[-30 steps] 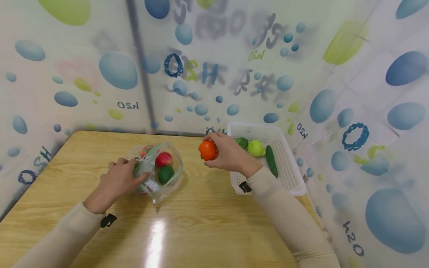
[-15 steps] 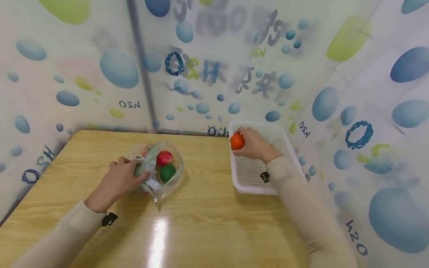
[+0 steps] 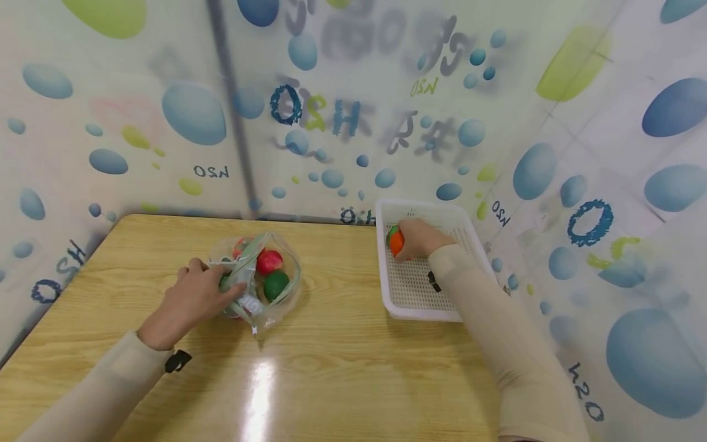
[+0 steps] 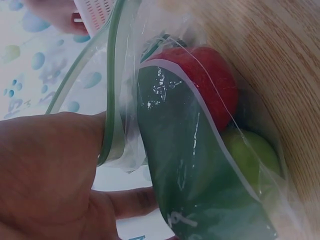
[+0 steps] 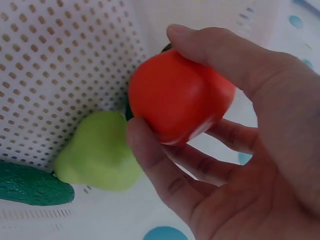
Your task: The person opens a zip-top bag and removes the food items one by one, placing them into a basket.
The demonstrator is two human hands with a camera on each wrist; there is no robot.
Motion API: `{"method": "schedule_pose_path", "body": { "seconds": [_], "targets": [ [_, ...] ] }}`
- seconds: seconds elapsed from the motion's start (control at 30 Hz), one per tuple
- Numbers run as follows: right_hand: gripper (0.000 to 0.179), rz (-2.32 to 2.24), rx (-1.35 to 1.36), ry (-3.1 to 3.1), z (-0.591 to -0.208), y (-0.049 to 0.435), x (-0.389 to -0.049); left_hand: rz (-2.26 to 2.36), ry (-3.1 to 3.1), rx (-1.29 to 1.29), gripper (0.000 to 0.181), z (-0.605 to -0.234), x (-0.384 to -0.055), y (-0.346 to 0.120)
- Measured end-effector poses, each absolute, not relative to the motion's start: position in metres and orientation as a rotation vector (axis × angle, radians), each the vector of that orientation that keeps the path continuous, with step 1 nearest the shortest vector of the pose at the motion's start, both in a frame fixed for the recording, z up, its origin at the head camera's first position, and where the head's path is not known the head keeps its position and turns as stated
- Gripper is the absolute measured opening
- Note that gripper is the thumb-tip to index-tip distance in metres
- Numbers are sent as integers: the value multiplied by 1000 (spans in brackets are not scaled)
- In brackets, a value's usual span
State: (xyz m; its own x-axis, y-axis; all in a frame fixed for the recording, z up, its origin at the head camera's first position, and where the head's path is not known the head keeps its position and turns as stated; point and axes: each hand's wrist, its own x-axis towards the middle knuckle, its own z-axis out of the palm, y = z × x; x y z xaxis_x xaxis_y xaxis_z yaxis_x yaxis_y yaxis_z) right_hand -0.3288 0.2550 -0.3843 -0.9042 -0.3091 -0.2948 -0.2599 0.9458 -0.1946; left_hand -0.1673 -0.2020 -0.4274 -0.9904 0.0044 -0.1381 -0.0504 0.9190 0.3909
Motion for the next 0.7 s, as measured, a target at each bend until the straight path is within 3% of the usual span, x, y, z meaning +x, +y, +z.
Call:
{"method": "schedule_pose_path", "body": {
  "seconds": [0.37, 0.7],
  "targets": [
    [57, -15, -282, 2711, -401, 243, -338, 591, 2963, -13, 78, -431, -169, -203],
    [58, 16, -323, 2689, -414, 239, -342, 569, 2961, -8, 79, -429, -169, -203]
  ]
}}
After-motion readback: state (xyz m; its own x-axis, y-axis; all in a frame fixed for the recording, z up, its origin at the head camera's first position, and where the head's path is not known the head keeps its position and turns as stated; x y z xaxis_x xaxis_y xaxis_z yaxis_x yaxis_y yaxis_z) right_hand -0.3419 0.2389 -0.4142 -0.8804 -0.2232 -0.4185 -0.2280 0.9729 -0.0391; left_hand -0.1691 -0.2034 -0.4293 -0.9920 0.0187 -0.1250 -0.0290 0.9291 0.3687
